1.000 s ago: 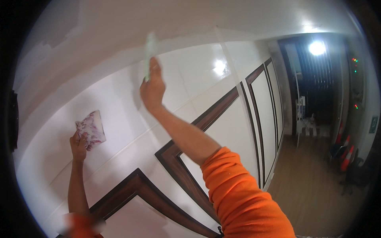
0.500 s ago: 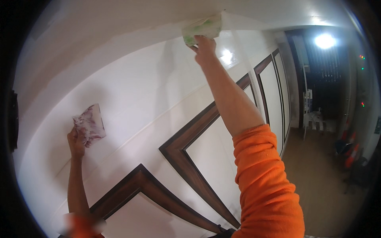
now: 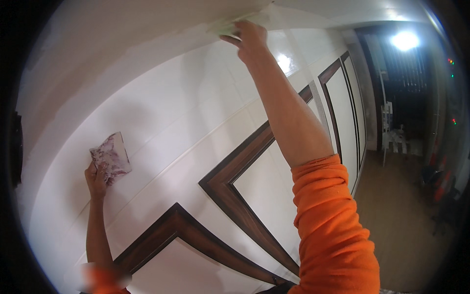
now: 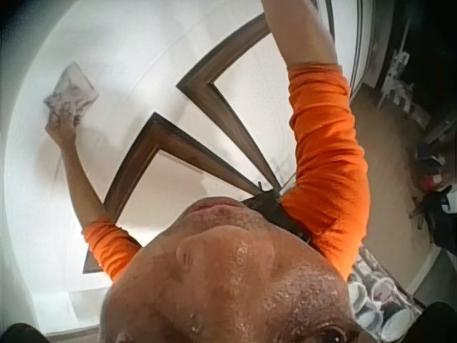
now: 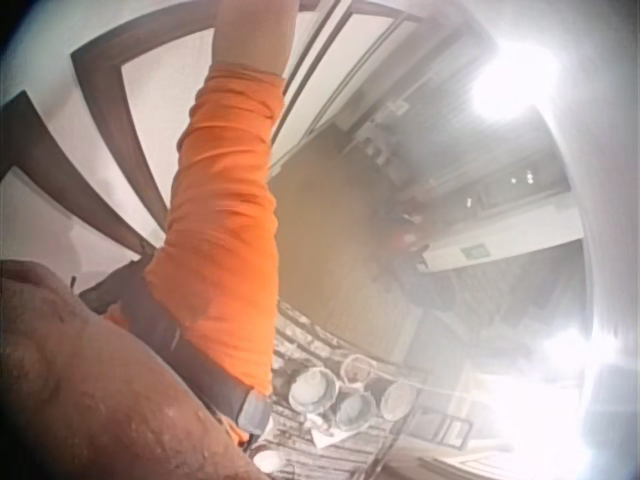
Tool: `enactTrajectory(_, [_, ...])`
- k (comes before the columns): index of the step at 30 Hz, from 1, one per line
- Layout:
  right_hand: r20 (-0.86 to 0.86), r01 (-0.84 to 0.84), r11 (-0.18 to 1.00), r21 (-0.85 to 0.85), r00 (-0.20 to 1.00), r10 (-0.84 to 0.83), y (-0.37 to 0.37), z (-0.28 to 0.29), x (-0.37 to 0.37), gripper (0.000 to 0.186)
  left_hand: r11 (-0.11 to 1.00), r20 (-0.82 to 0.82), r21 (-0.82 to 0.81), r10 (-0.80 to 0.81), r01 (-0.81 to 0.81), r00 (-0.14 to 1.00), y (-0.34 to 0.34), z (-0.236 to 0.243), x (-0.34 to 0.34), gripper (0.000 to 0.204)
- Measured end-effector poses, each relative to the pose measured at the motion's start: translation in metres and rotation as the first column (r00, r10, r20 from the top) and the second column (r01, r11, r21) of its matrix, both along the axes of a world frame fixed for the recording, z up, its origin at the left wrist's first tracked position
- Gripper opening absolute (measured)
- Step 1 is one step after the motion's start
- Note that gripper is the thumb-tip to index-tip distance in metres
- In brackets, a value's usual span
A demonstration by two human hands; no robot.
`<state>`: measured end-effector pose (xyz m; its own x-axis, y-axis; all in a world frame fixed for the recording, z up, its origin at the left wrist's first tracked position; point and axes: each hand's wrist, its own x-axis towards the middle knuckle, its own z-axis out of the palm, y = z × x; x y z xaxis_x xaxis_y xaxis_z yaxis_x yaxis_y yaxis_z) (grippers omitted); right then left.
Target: The person applies plaster to the ceiling using a trowel and a hawk. They repeatedly scoop plaster from a bucket, spread it on the hawk, and smooth it onto the ceiling surface.
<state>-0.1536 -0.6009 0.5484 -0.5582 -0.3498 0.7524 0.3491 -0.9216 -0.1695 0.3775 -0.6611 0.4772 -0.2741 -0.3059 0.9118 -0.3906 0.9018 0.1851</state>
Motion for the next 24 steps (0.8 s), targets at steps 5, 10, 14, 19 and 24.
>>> enactTrajectory(5, [-0.219, 0.176, 0.928, 0.329, 0.97, -0.107, 0.033, -0.029, 0.106, 0.037, 0.998, -0.046, -0.01, 0.056, -0.057, 0.997, 0.008, -0.006, 0.009, 0.012])
enactTrajectory(10, [0.132, 0.132, 0.966, 0.224, 0.977, -0.165, -0.052, -0.082, 0.067, 0.04, 0.997, 0.006, 0.009, 0.073, -0.073, 0.997, 0.008, 0.002, 0.002, 0.012])
enactTrajectory(14, [0.25, 0.278, 0.909, 0.312, 0.899, -0.36, -0.079, -0.032, 0.01, 0.032, 0.997, 0.023, -0.027, 0.076, -0.075, 0.997, 0.014, 0.004, -0.008, 0.013])
enactTrajectory(19, [0.265, 0.624, 0.751, 0.213, 0.703, -0.66, -0.098, 0.016, 0.065, 0.023, 0.998, 0.008, -0.045, 0.034, -0.033, 0.999, 0.0, 0.003, -0.003, 0.017])
enactTrajectory(24, [-0.165, 0.347, 0.904, 0.251, 0.935, -0.313, -0.033, -0.062, 0.17, 0.028, 0.997, -0.042, 0.049, 0.068, -0.066, 0.997, 0.001, -0.003, 0.011, 0.017])
